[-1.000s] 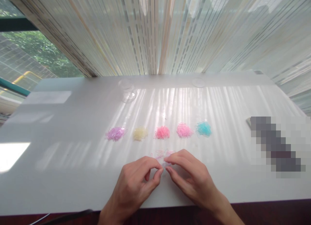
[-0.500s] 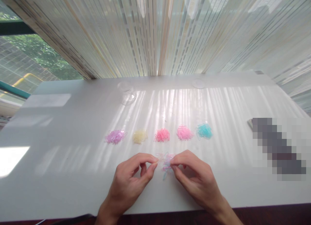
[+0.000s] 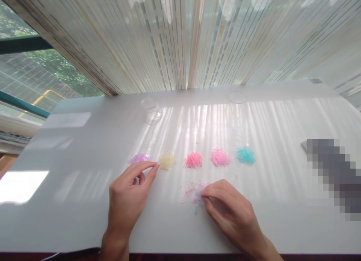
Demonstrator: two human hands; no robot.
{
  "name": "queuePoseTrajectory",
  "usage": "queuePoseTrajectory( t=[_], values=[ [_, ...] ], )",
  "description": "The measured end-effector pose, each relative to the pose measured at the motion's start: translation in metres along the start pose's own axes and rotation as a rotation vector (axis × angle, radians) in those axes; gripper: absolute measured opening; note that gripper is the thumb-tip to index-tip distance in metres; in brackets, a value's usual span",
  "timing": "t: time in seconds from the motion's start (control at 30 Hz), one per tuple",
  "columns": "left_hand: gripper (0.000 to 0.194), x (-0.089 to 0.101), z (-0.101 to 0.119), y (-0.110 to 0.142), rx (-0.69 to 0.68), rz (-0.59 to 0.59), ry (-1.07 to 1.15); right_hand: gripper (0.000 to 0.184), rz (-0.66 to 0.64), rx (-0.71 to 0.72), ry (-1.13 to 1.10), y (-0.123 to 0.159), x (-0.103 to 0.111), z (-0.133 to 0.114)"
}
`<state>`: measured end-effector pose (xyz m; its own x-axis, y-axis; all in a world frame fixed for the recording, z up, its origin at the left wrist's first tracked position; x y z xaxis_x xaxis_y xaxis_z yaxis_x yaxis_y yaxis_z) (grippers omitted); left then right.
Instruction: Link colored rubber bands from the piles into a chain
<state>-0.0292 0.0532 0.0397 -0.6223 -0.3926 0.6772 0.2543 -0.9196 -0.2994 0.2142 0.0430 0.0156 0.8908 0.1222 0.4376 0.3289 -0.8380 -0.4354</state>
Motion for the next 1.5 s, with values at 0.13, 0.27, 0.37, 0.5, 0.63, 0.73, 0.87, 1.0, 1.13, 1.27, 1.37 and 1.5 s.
queuePoseTrajectory(
  t=[0.13,0.27,0.37,0.5,0.63,0.73,0.87,1.0,1.13,1.27,1.37,1.5],
  values=[
    [0.007,-0.005,-0.004,-0.005,-0.021,-0.026,-0.015,0.024,-0.003,0.01,0.012,-0.001,-0.001,0.0],
    [0.01,-0.011,-0.004,-0.005,-0.001,-0.044,-0.047,0.024,-0.006,0.007,0.017,-0.001,-0.001,0.0],
    [0.012,-0.012,-0.005,-0.004,-0.001,-0.061,-0.071,0.024,-0.016,-0.001,0.025,-0.002,-0.001,0.0],
    [0.015,-0.004,-0.007,-0.003,0.0,-0.039,-0.075,0.026,-0.008,-0.011,0.027,-0.002,0.0,0.0],
    [0.012,0.007,0.0,0.003,0.025,0.006,-0.06,0.026,0.025,-0.02,0.057,0.0,0.0,0.001],
    [0.01,0.0,0.014,0.014,-0.088,-0.217,0.067,0.024,0.03,-0.04,0.073,0.001,0.0,0.001],
    [0.016,-0.023,0.027,0.034,-0.128,-0.465,0.24,0.022,0.035,-0.064,0.061,0.001,0.001,0.002],
    [0.01,-0.037,0.028,0.043,-0.106,-0.496,0.301,0.021,0.042,-0.071,0.044,0.0,0.002,0.0],
    [0.012,-0.038,0.027,0.043,-0.112,-0.5,0.33,0.021,0.033,-0.064,0.042,0.0,0.001,0.0],
    [0.012,-0.035,0.029,0.043,-0.131,-0.465,0.333,0.023,0.027,-0.061,0.042,-0.001,0.002,-0.001],
    [0.012,-0.034,0.03,0.043,-0.15,-0.455,0.322,0.023,0.031,-0.061,0.045,-0.001,0.002,-0.002],
    [0.011,-0.035,0.028,0.043,-0.14,-0.457,0.327,0.021,0.02,-0.06,0.046,0.0,0.002,-0.001]
  ],
)
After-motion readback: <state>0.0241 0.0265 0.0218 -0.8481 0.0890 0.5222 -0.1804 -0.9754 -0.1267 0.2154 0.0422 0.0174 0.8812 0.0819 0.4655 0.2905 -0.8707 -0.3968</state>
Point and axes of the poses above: each hand's wrist, its own y-axis away from the middle knuckle, its own x-axis out of the back of the hand, z = x × y, the point moved 2 cm from there along -y, towards the middle knuckle, and after that the axes turned 3 degrees about -z, right-handed, at the moved point
